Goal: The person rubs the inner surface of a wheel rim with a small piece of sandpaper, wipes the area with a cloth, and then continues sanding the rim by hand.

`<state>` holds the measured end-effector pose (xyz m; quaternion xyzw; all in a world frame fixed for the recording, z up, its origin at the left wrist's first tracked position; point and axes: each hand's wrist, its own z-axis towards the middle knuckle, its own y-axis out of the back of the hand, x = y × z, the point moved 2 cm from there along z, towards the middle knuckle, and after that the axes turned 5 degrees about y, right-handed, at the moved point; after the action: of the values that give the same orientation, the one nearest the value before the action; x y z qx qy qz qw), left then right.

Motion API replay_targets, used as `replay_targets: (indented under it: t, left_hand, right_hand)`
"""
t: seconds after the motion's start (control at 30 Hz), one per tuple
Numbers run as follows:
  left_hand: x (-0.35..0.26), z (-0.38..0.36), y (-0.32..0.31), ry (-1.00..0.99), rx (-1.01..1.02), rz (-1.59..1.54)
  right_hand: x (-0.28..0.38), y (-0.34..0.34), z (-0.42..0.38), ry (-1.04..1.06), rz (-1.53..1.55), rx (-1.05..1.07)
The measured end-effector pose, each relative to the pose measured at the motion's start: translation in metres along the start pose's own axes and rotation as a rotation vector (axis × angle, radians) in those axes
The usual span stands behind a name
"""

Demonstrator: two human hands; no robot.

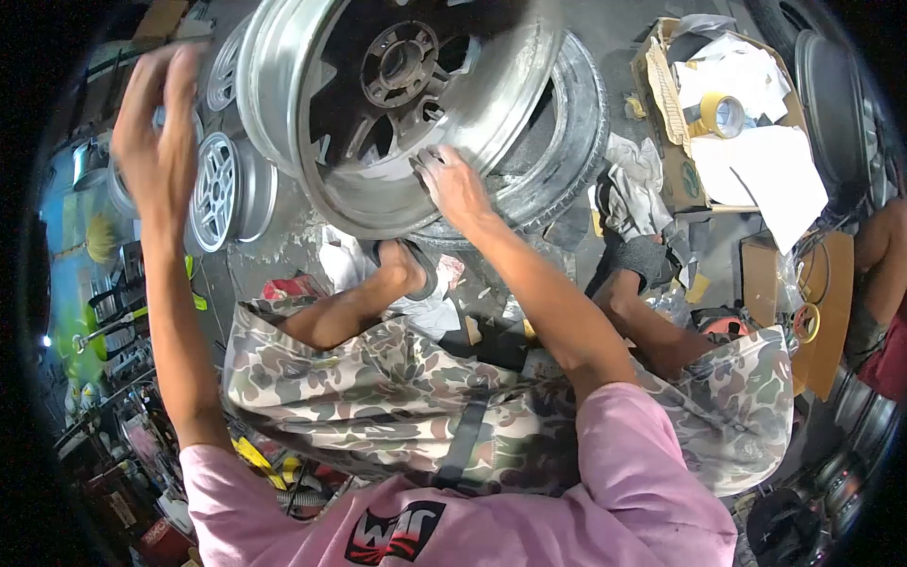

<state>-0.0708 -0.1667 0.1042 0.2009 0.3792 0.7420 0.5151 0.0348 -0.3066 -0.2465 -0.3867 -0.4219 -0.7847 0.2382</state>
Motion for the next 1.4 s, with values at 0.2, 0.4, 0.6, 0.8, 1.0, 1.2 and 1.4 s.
replay_targets:
  t: [0.2, 0.4, 0.6, 0.8, 1.0, 1.2, 1.4]
  left_hand:
    - [0.088, 0.024, -0.098, 0.402, 0.047, 0.174]
    - [0.08, 0.017, -0.094, 0.588, 0.096, -0.158]
    - [0.114, 0.018, -0.104, 0.636, 0.132, -0.231]
    - [0.107, 0.02, -0.094, 0.605, 0.084, -0.165]
    - [0.107, 0.019, -0.098, 0.614, 0.062, -0.08]
    - [0.087, 0.016, -0.1, 0.609, 0.124, -0.298]
    - [0.09, 0.016, -0.098, 0.577, 0.087, -0.184]
  right_hand:
    - [0.013, 0.001, -0.011, 0.066, -0.253, 0.108]
    - [0.008, -0.01, 0.0, 0.043, -0.297, 0.139]
    - [0.044, 0.0, -0.012, 0.042, -0.106, 0.172]
    - [0.046, -0.005, -0.011, 0.013, -0.193, 0.135]
    - [0.034, -0.009, -0.001, 0.005, -0.216, 0.075]
    - [0.036, -0.004, -0.014, 0.064, -0.131, 0.089]
    - [0.037, -0.018, -0.031, 0.039, -0.069, 0.129]
